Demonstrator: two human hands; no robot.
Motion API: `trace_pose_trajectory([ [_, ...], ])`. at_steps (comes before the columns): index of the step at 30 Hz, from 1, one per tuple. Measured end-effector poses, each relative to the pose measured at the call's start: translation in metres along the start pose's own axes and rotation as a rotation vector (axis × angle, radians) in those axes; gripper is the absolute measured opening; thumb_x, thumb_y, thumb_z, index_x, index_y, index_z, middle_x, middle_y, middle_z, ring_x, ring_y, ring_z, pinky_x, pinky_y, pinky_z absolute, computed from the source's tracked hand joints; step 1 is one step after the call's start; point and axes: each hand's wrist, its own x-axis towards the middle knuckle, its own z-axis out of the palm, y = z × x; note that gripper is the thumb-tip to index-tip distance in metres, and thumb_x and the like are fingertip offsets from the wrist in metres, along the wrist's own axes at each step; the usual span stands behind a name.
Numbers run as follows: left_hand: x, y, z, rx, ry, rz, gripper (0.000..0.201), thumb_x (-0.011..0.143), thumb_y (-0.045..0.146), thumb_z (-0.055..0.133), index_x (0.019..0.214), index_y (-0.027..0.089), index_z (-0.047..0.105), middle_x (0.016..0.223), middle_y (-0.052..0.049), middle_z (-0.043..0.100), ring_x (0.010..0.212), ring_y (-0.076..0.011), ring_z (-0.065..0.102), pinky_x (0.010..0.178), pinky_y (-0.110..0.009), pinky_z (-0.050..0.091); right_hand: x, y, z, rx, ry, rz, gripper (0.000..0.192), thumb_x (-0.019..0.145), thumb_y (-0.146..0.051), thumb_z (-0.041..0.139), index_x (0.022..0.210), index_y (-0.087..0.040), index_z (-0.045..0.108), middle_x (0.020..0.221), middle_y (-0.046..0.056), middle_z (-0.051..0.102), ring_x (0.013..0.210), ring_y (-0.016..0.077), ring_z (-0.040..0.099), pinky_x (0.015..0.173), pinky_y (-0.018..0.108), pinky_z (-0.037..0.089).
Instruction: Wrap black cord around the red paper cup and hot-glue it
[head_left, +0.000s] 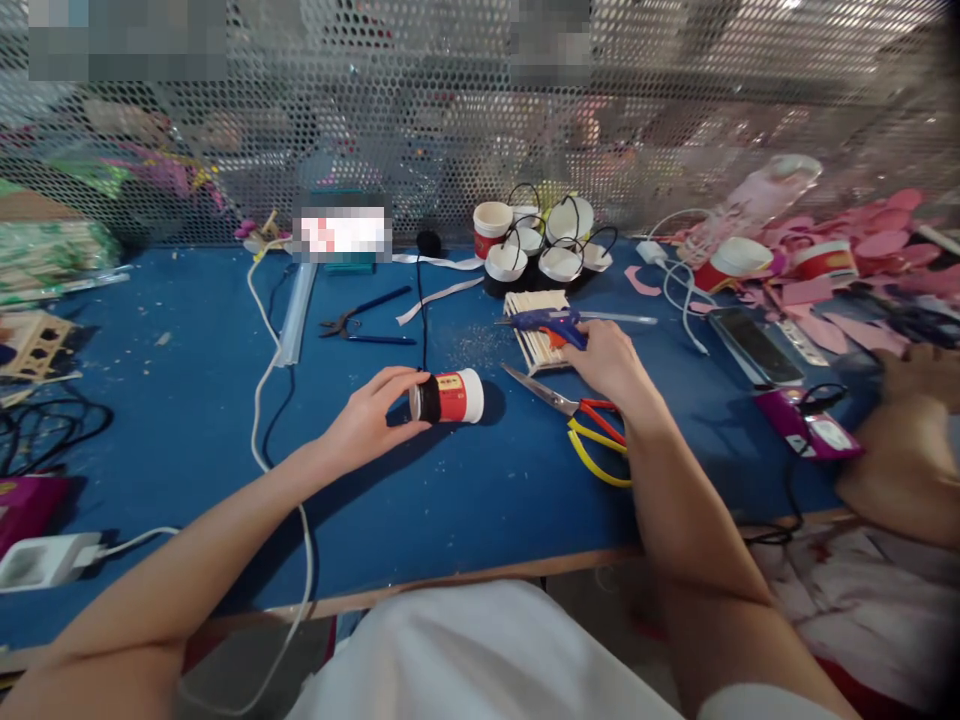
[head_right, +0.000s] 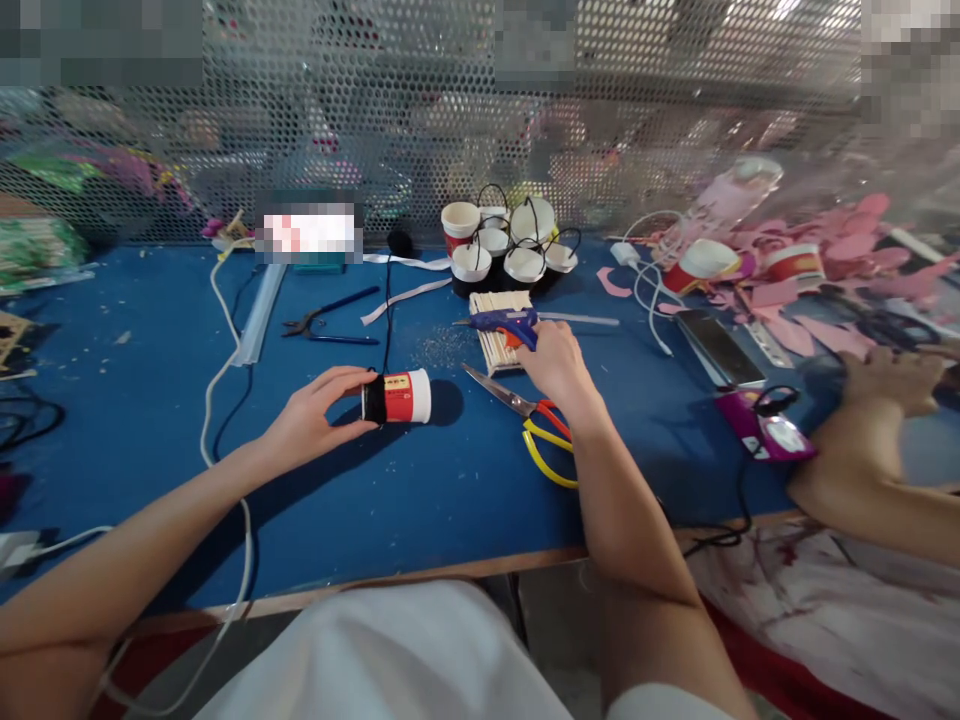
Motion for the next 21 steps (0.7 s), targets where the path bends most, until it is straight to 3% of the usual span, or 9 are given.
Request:
trace_pose_trajectory([
  [4, 0.000, -0.001, 0.001, -0.025, -0.012, 0.000, 0.048, 0.080, 0.028, 0.063, 0.124, 0.018, 0.047, 0.122, -0.012, 0.054, 0.115, -0.0234, 0.054, 0.097, -0.044, 0.047, -0.004, 0.001, -0.005, 0.115, 0.069, 0.097, 0.042, 0.071, -0.028, 0.060, 0.108, -0.009, 0.056, 0.092, 0.014, 0.064, 0.083, 0.0252, 0.061, 0.072, 0.039, 0.047],
  [8, -0.001, -0.002, 0.001, -0.084, -0.001, -0.008, 0.046, 0.081, 0.025, 0.062, 0.124, 0.019, 0.048, 0.126, -0.013, 0.051, 0.118, -0.0241, 0.052, 0.098, -0.044, 0.047, -0.011, -0.004, -0.012, 0.389, 0.154, 0.117, 0.038, 0.066, -0.025, 0.066, 0.101, -0.014, 0.057, 0.096, 0.012, 0.066, 0.083, 0.0229, 0.062, 0.072, 0.037, 0.049],
  [13, 0.001, -0.002, -0.001, -0.067, 0.002, 0.022, 0.041, 0.082, 0.019, 0.059, 0.121, 0.019, 0.049, 0.127, -0.014, 0.051, 0.119, -0.0237, 0.051, 0.096, -0.042, 0.049, -0.031, -0.027, -0.015, 0.620, -0.131, 0.042, 0.025, 0.071, -0.038, 0.065, 0.084, -0.017, 0.063, 0.072, 0.005, 0.066, 0.061, 0.0182, 0.060, 0.053, 0.031, 0.048],
  [17, 0.002, -0.002, -0.002, -0.039, 0.008, 0.038, 0.040, 0.083, 0.017, 0.058, 0.122, 0.021, 0.048, 0.127, -0.013, 0.051, 0.118, -0.0235, 0.052, 0.095, -0.040, 0.050, -0.047, -0.049, -0.012, 0.641, -0.265, -0.131, 0.028, 0.073, -0.041, 0.064, 0.085, -0.017, 0.067, 0.081, 0.006, 0.069, 0.076, 0.0215, 0.063, 0.067, 0.034, 0.051],
  [21, 0.002, -0.004, -0.002, 0.000, 0.022, 0.031, 0.040, 0.083, 0.017, 0.059, 0.121, 0.021, 0.049, 0.126, -0.012, 0.052, 0.117, -0.0229, 0.053, 0.095, -0.040, 0.050, -0.058, -0.059, -0.008, 0.689, -0.327, -0.064, 0.030, 0.072, -0.042, 0.065, 0.086, -0.015, 0.068, 0.071, 0.004, 0.068, 0.064, 0.0185, 0.062, 0.061, 0.032, 0.051],
])
